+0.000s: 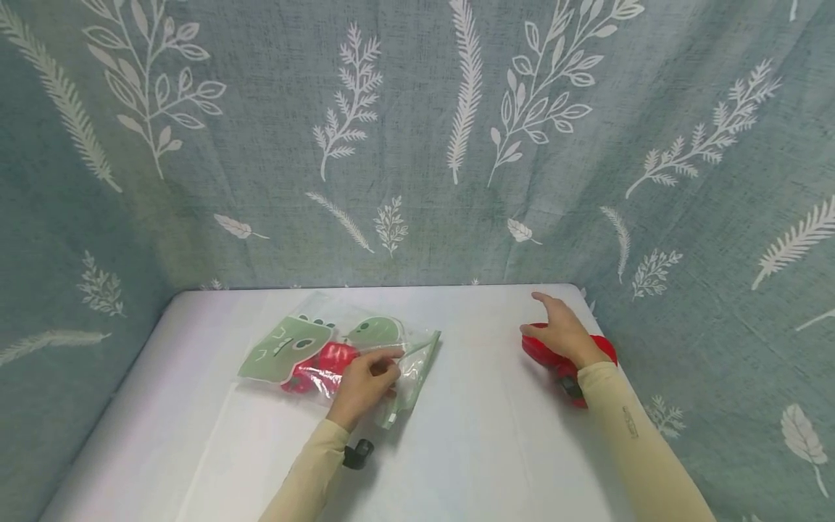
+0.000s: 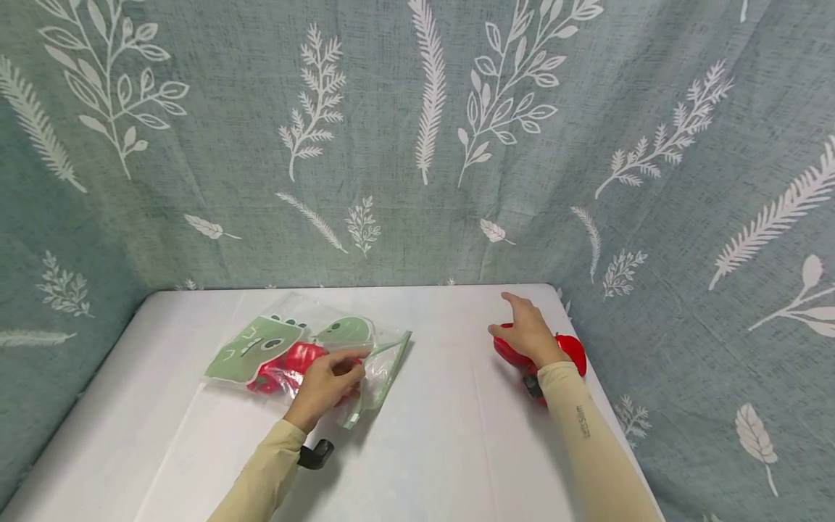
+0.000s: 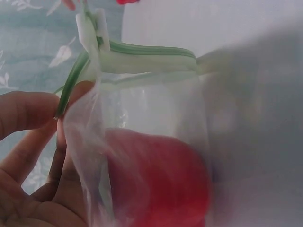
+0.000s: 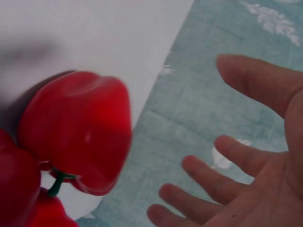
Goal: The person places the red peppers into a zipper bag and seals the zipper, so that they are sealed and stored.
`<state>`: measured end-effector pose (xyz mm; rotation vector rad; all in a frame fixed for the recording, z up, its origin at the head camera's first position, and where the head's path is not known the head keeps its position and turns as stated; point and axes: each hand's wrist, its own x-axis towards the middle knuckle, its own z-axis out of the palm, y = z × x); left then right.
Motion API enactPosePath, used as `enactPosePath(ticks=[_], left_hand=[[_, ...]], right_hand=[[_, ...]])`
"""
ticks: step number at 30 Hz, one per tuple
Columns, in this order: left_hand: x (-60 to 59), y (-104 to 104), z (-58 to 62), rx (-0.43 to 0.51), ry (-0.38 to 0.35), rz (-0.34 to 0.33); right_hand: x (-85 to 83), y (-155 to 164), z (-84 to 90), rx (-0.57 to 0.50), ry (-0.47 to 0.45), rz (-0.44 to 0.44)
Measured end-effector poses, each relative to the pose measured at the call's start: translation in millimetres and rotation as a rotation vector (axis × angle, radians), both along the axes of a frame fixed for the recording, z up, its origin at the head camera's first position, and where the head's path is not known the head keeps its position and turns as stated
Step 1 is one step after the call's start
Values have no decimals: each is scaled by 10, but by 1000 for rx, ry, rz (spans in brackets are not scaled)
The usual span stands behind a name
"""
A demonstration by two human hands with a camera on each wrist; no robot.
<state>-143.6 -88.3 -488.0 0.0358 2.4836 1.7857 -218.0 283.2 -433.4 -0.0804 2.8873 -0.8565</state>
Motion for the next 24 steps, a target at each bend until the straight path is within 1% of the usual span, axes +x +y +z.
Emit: enactPosePath(ticks=[6,9,17,21,24], left_hand=[[-1,10,2,1,12,2],[-1,10,-2,0,10,3],[-1,-3,-15,-4,15,6],[-5,-6,-28,6,18,5],[-6,-4,-38,11,22,6]], right_hand=[[-22,46,-69,59,-104,-1],[-19,78,-108,81,-127,-4],[0,130,-166,60,-196,-47],[10,133,-197,67,-209,-22],[20,125,-211,85,-195,-4]])
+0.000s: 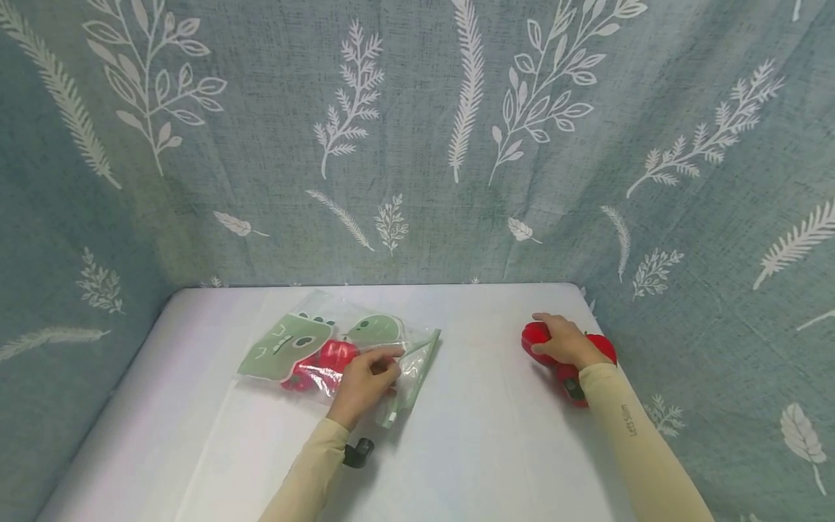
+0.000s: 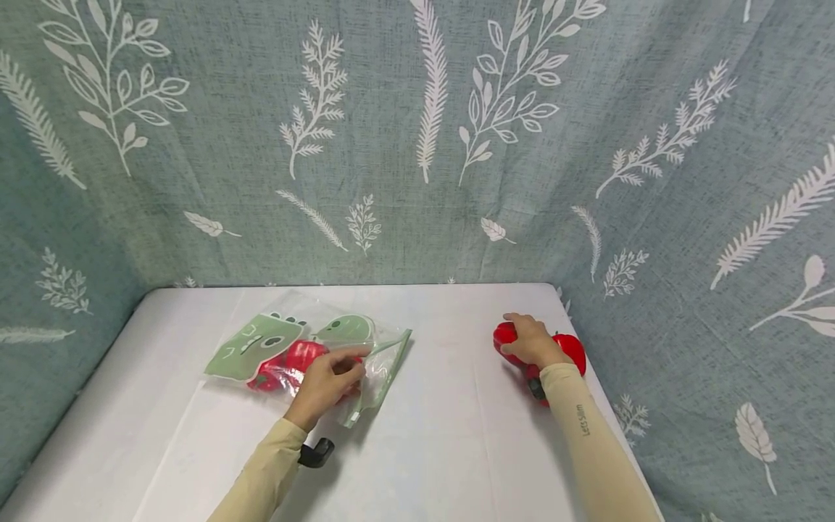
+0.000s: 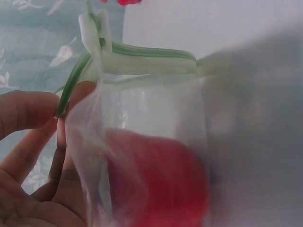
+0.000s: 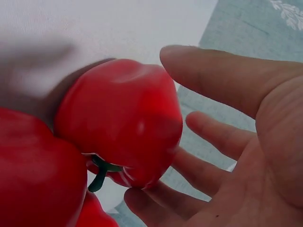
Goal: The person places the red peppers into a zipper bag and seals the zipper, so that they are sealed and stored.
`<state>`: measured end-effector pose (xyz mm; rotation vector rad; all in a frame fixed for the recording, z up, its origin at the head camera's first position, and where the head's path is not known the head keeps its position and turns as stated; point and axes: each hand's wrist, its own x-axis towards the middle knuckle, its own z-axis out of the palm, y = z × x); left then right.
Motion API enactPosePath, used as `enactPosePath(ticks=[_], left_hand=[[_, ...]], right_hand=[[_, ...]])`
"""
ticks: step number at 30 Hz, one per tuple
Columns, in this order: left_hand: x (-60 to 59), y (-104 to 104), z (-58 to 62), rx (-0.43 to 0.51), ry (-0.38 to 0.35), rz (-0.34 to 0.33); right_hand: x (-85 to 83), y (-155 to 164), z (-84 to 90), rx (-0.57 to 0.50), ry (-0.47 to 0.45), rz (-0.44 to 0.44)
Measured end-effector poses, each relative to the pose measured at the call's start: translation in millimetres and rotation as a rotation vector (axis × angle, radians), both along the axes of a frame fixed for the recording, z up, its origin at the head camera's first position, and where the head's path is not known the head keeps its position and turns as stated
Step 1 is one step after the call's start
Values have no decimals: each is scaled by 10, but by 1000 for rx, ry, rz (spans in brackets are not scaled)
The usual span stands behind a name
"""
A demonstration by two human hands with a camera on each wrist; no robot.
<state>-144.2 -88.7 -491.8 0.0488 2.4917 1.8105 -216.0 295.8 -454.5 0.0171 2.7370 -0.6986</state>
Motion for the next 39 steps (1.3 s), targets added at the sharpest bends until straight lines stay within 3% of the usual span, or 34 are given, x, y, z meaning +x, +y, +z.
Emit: enactPosePath(ticks=[9,14,24,34,39], left_hand=[[7,6,21,-11,-3,4],[1,3,13,-6,0,4],[2,10,19,-10,11,1],[11,11,15,-28,-17,-4],[20,5,14,-22,-14,0]], right_hand=[[17,-38,-28,45,59,11],[22,-102,-12,46,46,-10],[24,-206,-45,170,129,20],[125,-255,21,57,65,-51],[166,-298,2,30,72,-32]])
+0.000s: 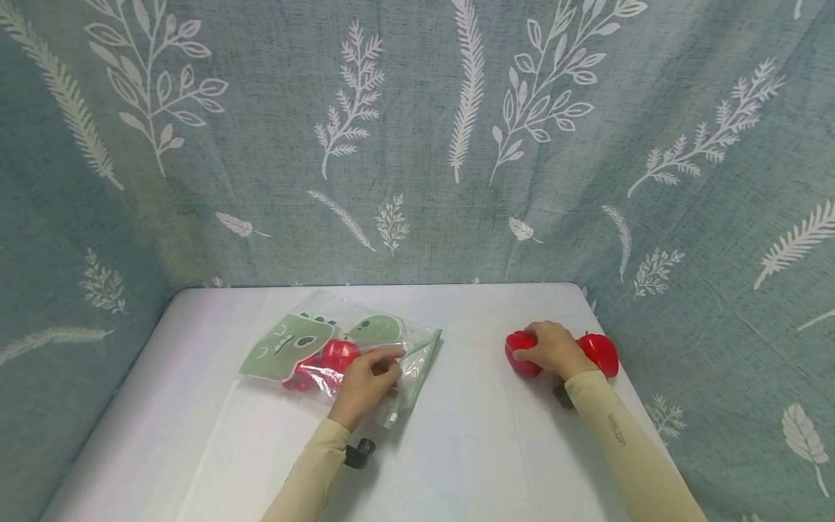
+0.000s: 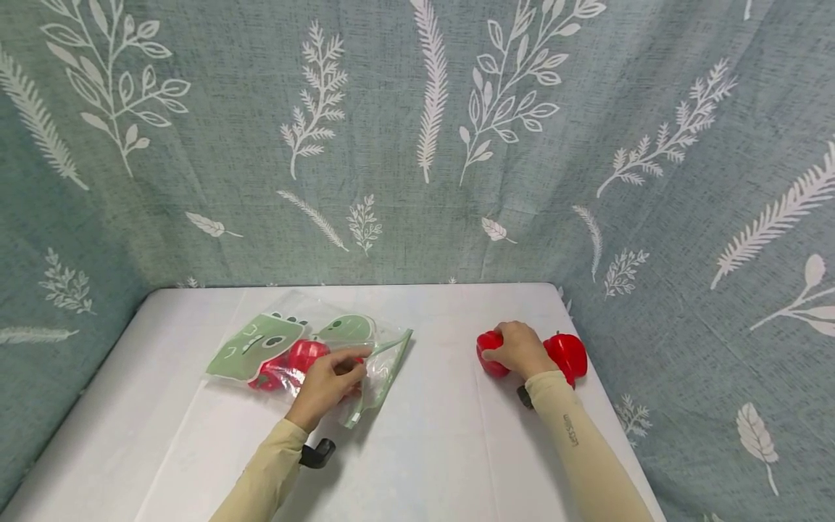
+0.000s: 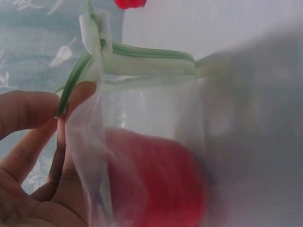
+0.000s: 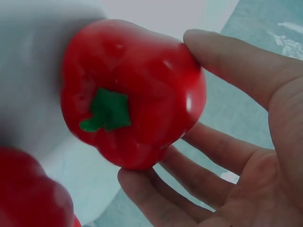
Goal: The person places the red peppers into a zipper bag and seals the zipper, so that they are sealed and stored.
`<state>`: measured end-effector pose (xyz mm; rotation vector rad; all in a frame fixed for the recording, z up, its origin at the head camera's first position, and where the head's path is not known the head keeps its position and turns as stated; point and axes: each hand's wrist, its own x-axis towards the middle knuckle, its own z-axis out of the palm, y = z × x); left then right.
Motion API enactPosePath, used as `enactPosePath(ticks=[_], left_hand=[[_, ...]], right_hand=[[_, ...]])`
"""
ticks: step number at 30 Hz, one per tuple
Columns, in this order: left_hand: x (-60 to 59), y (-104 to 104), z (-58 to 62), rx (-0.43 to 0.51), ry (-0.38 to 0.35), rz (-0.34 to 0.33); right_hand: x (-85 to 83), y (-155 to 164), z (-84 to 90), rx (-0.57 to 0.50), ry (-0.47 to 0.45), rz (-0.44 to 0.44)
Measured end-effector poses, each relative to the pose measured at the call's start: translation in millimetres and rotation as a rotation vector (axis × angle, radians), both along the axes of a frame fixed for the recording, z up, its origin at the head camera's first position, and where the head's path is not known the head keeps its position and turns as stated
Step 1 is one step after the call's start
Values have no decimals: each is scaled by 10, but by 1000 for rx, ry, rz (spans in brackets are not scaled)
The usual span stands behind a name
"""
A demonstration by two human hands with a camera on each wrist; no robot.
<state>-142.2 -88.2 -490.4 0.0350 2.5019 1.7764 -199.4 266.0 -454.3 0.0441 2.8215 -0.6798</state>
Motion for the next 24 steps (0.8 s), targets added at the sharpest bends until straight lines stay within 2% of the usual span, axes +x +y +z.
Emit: enactPosePath(ticks=[9,16,24], left_hand=[[9,-2,17,-4,-10,1],[-7,4,5,6,-1,6],[-18,8,-4,9,-10,12]], right_hand=[[84,-113,-80,-204,-87,-62],[192,-228,-162,-248,-29,-12],[303,-389,-260,-319,4,-41]])
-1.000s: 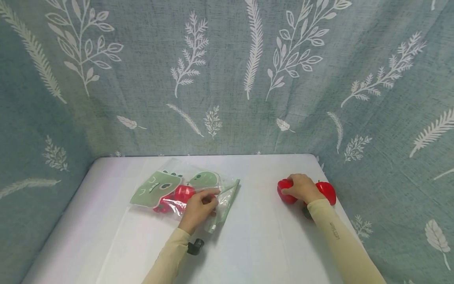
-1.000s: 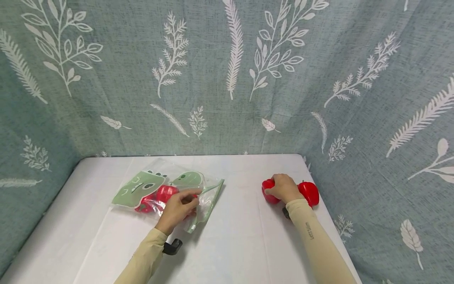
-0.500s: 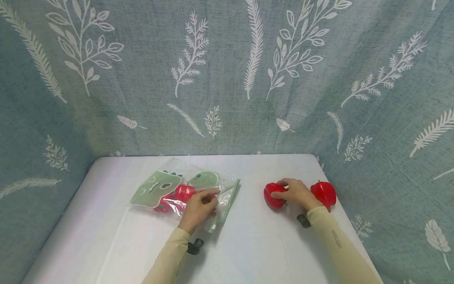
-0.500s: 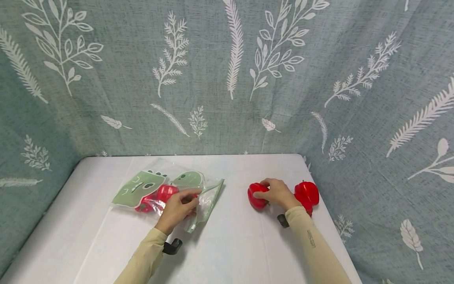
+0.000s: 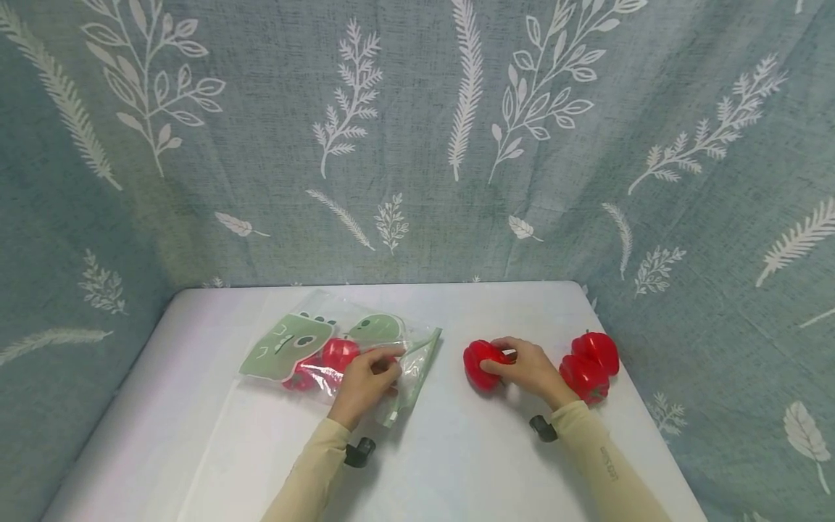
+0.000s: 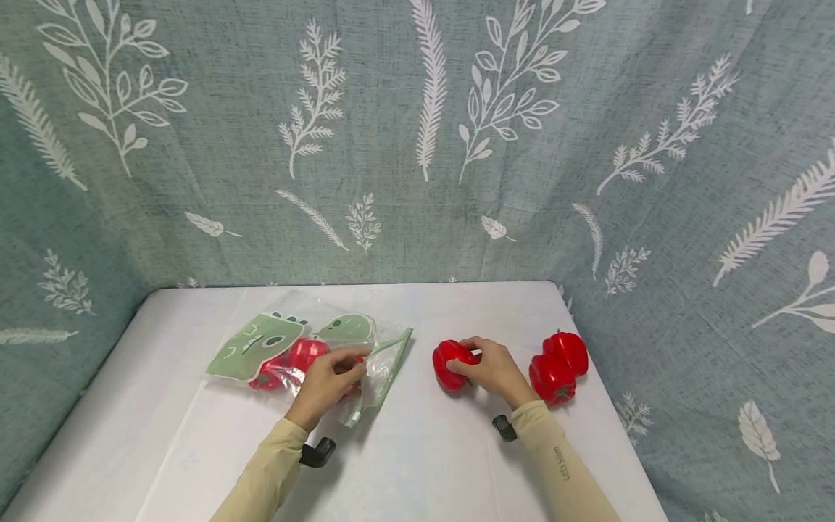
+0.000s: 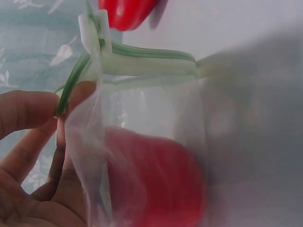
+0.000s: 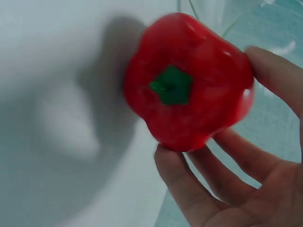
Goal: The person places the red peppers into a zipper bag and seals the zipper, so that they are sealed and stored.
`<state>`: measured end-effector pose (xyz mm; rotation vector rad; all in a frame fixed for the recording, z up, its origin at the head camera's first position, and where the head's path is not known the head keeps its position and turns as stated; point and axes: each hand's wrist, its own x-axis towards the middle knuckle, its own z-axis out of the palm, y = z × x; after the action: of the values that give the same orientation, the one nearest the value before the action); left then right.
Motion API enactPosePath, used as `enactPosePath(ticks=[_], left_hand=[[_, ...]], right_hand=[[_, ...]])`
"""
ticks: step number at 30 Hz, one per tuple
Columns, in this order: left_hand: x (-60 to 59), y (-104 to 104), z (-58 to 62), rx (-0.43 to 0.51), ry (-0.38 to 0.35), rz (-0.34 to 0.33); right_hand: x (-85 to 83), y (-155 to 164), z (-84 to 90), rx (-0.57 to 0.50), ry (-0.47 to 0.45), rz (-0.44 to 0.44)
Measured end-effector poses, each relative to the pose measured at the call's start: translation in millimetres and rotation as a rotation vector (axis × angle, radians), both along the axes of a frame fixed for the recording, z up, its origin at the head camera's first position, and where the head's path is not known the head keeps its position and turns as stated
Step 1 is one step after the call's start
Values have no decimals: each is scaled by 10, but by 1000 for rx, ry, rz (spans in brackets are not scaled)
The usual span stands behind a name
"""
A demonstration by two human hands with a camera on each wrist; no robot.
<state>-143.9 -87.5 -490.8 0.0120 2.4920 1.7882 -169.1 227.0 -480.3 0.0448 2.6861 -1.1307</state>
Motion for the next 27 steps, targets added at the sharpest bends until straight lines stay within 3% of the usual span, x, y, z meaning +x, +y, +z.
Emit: enactPosePath(ticks=[6,13,19,27], left_hand=[[0,6,4,-3,3,-1],[-7,10,1,-7,9,-10],[-15,27,15,-22,-8,-6],[-20,43,11,-10,-1,-8]], right_hand=[[55,-147,-126,-70,51,-49],[228,-403,-300,-223,122,-130],[318,-567,-397,-283,190,-142],[330,-651,-448,-320,158,-130]])
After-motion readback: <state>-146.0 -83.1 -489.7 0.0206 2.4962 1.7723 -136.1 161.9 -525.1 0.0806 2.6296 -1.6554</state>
